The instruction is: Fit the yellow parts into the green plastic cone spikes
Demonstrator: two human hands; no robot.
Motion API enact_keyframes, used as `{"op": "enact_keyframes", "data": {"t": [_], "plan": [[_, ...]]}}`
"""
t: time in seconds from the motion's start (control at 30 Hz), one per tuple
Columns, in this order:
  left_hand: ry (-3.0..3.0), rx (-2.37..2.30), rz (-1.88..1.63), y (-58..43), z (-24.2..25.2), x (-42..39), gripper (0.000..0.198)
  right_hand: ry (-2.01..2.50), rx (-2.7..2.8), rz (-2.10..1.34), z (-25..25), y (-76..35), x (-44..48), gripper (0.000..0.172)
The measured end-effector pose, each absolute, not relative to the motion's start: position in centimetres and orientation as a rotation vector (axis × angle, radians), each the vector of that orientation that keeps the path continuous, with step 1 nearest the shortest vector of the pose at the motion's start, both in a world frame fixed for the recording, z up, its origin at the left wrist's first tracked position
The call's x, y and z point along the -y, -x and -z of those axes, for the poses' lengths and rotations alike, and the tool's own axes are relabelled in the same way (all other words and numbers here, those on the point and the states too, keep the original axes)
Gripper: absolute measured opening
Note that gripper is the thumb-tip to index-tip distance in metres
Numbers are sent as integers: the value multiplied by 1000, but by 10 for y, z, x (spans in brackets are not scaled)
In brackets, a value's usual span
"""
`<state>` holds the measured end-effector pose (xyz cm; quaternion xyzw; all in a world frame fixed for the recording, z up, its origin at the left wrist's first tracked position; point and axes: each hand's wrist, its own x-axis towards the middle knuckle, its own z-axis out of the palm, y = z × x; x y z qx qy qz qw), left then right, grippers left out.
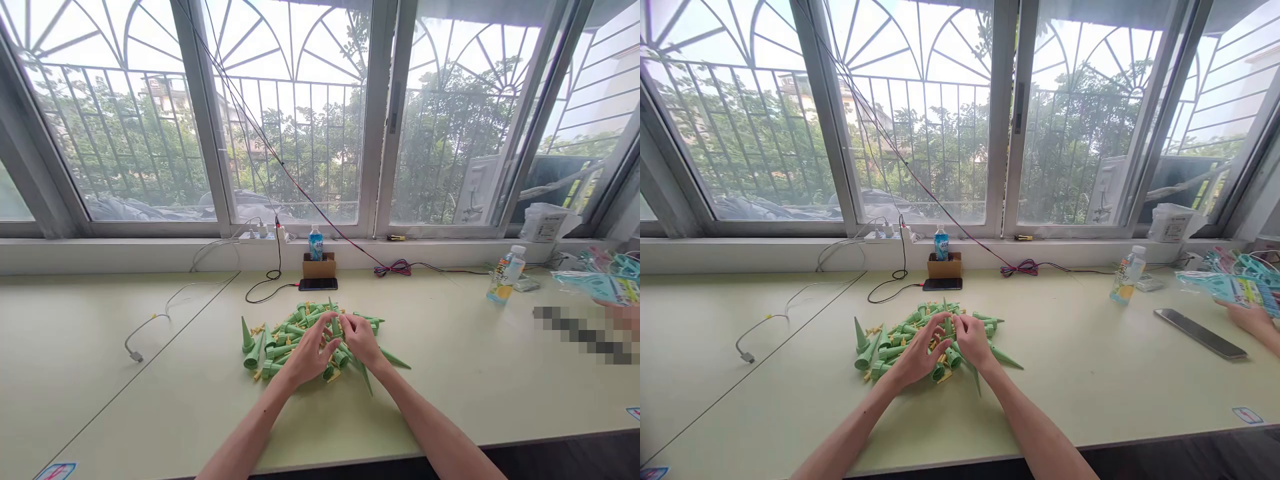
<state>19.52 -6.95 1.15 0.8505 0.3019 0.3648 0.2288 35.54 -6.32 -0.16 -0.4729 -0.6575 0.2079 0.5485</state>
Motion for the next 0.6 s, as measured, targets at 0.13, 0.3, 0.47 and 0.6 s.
{"op": "enact_keyframes", "data": {"t": [0.13,0.3,0.47,0.6], "plan": [[-2380,-877,-992,-194,-10,70,46,1127,1548,-479,3,-356,62,46],[-2423,-883,-1007,-194,-12,72,44,1135,1539,-467,2,-355,62,43],[-2442,-863,-1046,-195,-11,71,43,1144,1520,-487,2,-354,62,43],[-2458,-872,-1068,-196,-8,68,44,1149,1506,-502,2,-354,61,42]]}}
